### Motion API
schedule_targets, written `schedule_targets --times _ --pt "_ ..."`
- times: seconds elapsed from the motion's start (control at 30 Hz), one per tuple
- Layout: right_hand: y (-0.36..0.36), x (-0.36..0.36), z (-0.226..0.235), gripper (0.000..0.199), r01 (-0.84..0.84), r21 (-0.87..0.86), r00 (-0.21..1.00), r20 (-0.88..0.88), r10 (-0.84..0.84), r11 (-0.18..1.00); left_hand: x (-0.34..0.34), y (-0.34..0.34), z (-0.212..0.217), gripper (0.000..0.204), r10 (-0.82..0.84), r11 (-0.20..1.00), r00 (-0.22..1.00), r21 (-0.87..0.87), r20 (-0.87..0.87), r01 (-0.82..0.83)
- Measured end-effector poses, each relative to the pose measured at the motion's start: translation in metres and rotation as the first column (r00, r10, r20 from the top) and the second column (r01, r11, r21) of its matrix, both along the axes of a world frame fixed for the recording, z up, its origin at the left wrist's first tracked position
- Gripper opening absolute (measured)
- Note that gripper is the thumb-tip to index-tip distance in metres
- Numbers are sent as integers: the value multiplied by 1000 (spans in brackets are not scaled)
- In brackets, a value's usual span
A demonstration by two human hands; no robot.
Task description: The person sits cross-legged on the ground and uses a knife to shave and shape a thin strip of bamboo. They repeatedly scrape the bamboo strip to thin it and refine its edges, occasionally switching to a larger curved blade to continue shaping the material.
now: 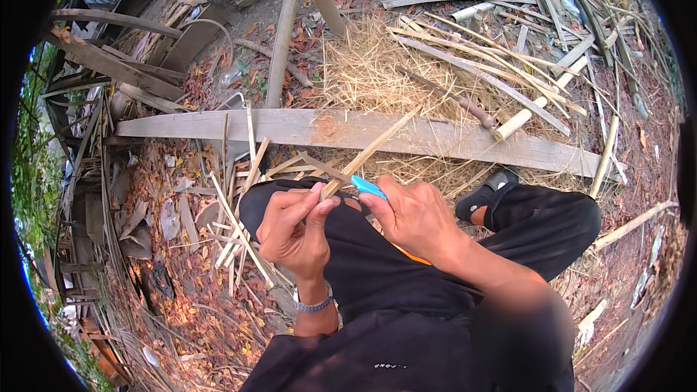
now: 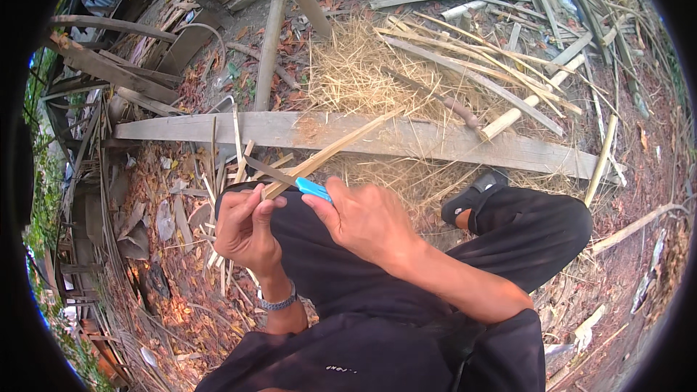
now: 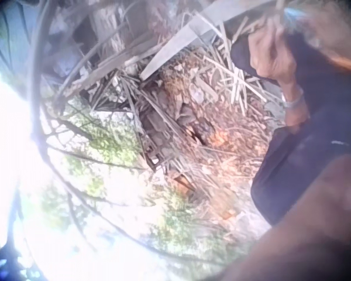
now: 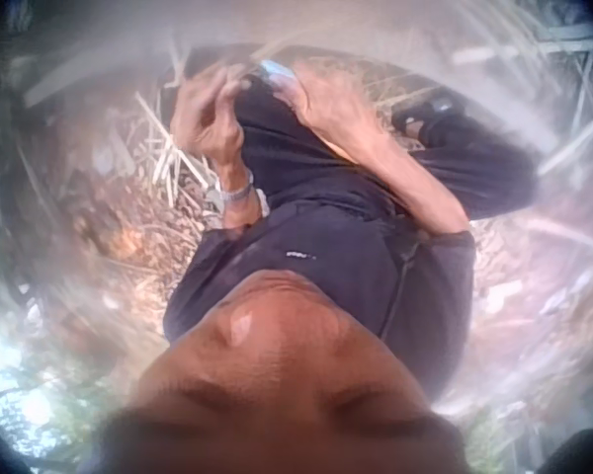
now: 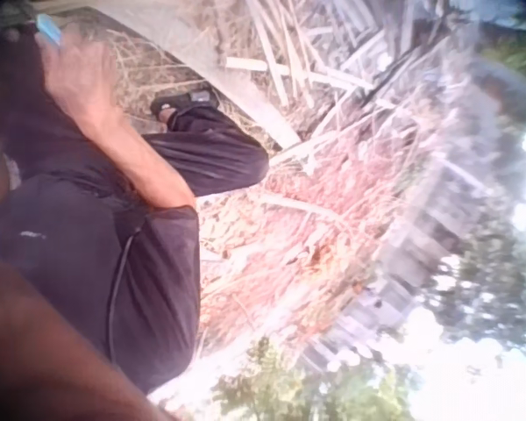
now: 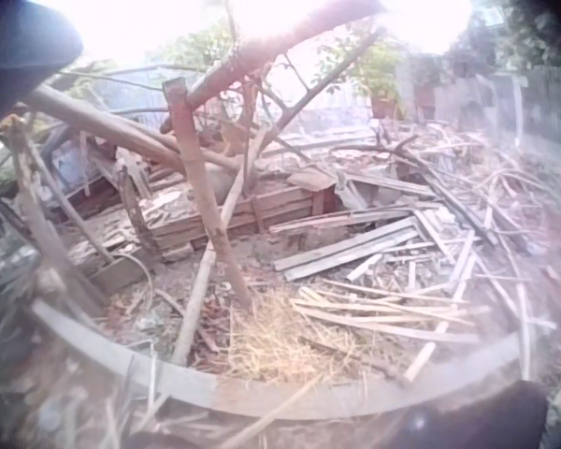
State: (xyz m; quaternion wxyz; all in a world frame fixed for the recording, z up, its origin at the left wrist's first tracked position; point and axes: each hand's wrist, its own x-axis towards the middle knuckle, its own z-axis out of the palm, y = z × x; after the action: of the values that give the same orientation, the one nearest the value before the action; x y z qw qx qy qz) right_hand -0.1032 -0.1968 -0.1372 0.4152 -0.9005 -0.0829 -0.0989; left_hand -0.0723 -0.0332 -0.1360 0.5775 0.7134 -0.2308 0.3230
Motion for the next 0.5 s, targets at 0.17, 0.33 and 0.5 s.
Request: schedule_targets --times 0.17,0.33,0.5 --pt "-116 14 -182 59 334 -535 862 -160 -481 776 2 -12 -2 13 -23 1000 999 -18 26 23" --pt "-75 27 -61 46 304 -46 933 -190 -307 952 5 -20 -1 14 -69 997 997 -37 36 70" --pt "-40 10 -4 40 -112 230 989 -71 132 967 7 -18 2 16 -81 994 996 -72 28 83"
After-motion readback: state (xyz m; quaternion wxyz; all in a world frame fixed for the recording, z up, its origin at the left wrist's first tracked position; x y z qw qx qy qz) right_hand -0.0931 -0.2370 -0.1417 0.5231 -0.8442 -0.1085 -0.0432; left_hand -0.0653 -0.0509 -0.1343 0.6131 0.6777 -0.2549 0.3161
